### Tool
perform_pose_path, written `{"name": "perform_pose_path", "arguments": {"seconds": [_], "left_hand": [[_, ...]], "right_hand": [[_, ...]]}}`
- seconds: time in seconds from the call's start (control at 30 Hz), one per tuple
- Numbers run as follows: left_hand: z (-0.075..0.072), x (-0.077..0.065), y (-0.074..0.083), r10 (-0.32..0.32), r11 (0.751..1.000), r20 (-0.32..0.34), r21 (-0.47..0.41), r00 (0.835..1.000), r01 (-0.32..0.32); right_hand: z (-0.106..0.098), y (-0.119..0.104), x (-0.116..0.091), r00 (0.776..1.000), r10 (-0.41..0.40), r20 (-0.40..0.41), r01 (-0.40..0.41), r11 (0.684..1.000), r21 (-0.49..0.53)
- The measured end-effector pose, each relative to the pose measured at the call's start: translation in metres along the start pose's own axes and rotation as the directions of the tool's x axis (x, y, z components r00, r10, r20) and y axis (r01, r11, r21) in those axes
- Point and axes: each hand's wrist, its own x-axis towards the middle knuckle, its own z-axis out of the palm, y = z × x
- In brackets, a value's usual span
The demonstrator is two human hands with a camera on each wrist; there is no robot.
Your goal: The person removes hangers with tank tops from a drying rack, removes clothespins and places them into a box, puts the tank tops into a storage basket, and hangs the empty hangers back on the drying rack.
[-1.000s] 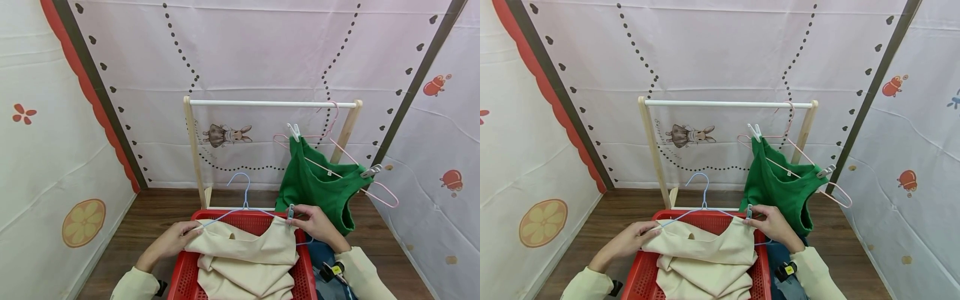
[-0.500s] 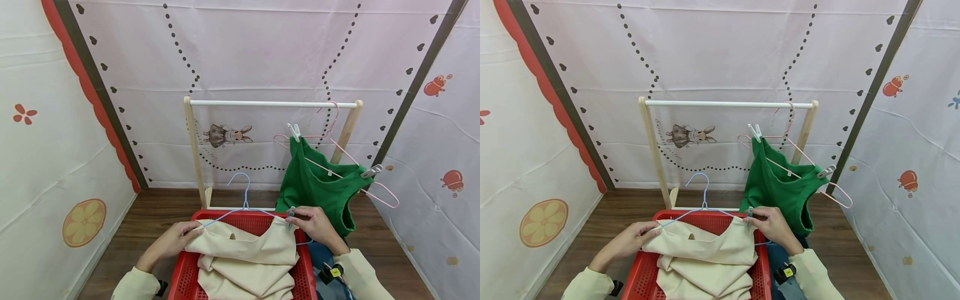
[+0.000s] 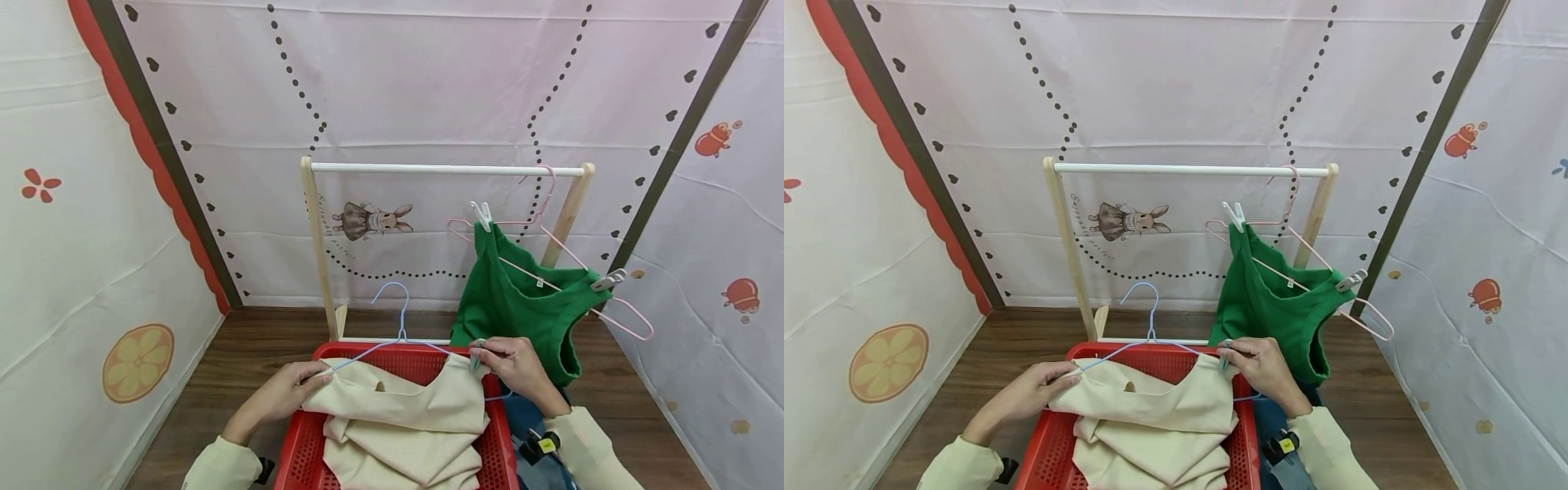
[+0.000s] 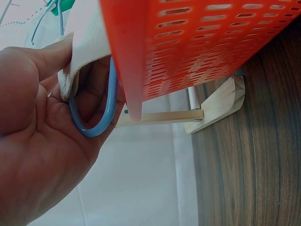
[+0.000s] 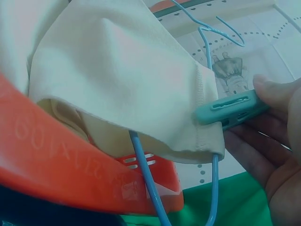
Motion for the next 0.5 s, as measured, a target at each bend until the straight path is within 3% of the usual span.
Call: {"name": "perform_pose_path", "arguments": {"seconds": [0.5], "left_hand": [[-0.0013,0.0012,0.0014,-0.002,1.000,0.010,0.007,1.000,0.002]], "right_hand": [[-0.0009,0.0000,0.0003,0.998,0.014,-0.060,-0.012,0.999,0.033]]}}
